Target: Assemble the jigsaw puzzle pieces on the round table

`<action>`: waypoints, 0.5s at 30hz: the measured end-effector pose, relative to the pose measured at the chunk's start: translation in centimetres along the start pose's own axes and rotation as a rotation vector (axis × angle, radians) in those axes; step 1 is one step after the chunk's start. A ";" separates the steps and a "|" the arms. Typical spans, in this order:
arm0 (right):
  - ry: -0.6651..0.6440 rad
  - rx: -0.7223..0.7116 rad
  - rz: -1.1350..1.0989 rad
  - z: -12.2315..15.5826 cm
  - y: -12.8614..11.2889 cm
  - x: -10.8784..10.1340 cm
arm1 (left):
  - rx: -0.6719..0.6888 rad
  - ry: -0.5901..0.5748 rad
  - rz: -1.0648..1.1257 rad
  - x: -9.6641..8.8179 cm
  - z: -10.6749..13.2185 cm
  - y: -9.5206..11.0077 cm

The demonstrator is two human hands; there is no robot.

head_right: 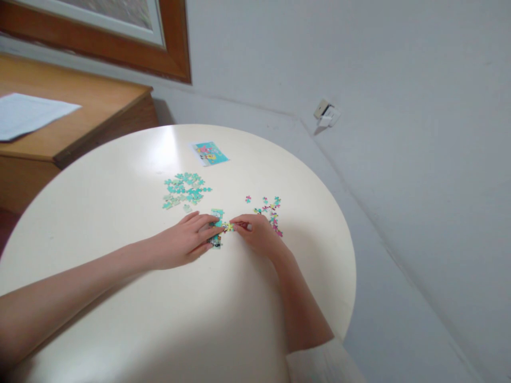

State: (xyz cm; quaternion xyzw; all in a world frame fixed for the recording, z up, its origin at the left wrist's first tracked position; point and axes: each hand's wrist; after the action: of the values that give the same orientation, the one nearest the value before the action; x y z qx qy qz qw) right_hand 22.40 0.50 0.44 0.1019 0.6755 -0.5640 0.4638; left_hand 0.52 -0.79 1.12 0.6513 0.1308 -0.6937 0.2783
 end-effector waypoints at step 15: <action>-0.012 0.001 -0.012 -0.1 0.0 0.0 | -0.008 0.001 0.003 0.0 0.0 0.0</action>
State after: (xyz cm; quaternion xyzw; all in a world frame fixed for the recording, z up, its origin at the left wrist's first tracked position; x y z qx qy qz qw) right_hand 22.35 0.57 0.48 0.0945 0.6731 -0.5678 0.4643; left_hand 0.53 -0.82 1.08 0.6507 0.1328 -0.6925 0.2818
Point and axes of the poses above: each hand's wrist, its own z-axis away from the middle knuckle, its own x-axis out of the palm, y = z × x, and after that the axes turned 15 degrees about -y, right-handed
